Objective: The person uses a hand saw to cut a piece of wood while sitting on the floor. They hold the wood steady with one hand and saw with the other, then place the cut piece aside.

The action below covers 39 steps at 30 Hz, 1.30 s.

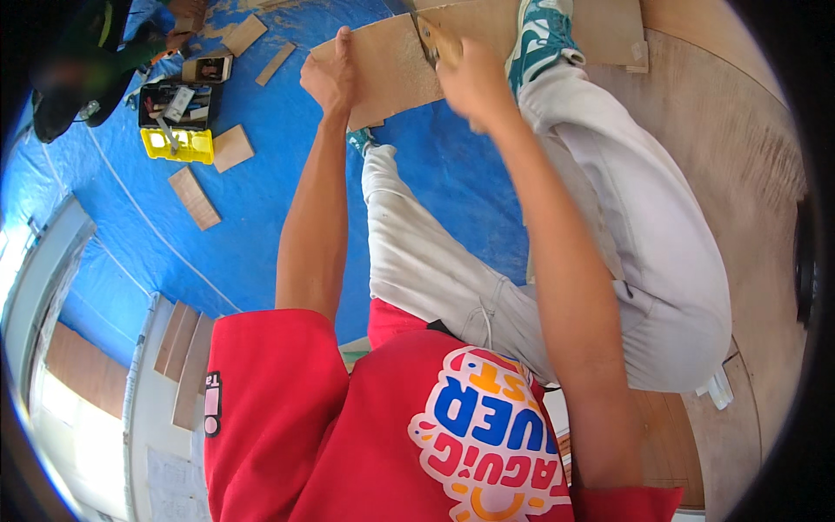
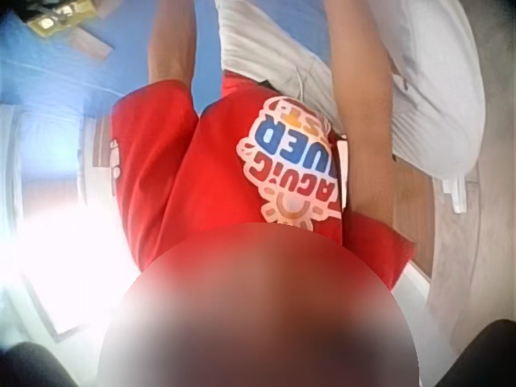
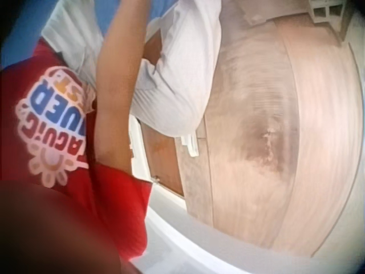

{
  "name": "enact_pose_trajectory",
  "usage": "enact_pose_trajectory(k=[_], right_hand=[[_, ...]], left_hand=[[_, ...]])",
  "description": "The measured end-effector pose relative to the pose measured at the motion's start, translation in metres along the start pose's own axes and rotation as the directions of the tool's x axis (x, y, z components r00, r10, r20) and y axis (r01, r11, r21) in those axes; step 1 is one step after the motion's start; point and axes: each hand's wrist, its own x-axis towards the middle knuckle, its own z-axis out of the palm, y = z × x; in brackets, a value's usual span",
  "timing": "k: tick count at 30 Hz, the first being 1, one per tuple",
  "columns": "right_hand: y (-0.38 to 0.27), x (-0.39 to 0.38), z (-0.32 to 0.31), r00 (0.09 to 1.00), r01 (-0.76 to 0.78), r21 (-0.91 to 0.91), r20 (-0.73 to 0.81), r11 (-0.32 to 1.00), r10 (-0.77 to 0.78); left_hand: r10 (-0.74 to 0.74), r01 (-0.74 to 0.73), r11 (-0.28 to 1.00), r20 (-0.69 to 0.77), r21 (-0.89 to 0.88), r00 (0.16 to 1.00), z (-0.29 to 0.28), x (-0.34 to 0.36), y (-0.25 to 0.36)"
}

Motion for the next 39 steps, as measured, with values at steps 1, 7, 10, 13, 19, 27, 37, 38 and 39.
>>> enact_pose_trajectory(k=[1, 7, 10, 13, 19, 27, 37, 38, 39], right_hand=[[-0.002, -0.015, -0.012, 0.992, 0.102, -0.001, -0.078, 0.995, -0.102], [-0.031, -0.234, -0.126, 0.978, -0.205, 0.04, 0.058, 0.978, 0.202], [-0.034, -0.277, -0.152, 0.951, -0.29, -0.042, 0.105, 0.956, 0.293], [-0.03, -0.223, -0.122, 0.975, -0.216, 0.1, 0.074, 0.971, 0.209], [-0.01, -0.008, -0.007, 0.981, 0.156, -0.008, -0.116, 0.988, -0.155], [-0.001, -0.176, -0.077, 0.997, -0.069, 0.137, -0.009, 0.988, 0.071], [-0.027, -0.1, -0.045, 0.996, -0.085, 0.117, -0.002, 0.99, 0.086], [-0.022, -0.06, -0.027, 0.998, -0.068, 0.088, -0.006, 0.994, 0.068], [-0.017, -0.023, -0.015, 0.999, 0.007, 0.039, -0.034, 0.999, -0.006]], left_hand=[[0.008, -0.007, 1.0, -0.015, 0.01, 1.0, 0.001, 0.0, 0.001], [-0.019, 0.021, 0.994, -0.012, 0.11, 1.0, 0.001, 0.003, 0.005], [-0.062, 0.058, 0.996, 0.048, 0.073, 0.997, -0.001, 0.001, 0.005], [-0.09, 0.088, 0.996, 0.083, 0.026, 0.992, -0.001, 0.0, 0.005], [-0.009, 0.009, 1.0, 0.0, -0.002, 1.0, -0.001, -0.004, 0.004], [-0.029, 0.028, 0.999, 0.039, 0.039, 0.999, 0.005, 0.007, -0.008], [-0.033, 0.036, 0.997, 0.036, -0.062, 0.999, 0.0, 0.0, 0.002], [-0.032, 0.034, 0.998, 0.043, -0.047, 0.999, -0.001, 0.0, 0.002], [-0.028, 0.03, 0.999, 0.037, -0.045, 0.999, -0.001, 0.0, 0.001]])
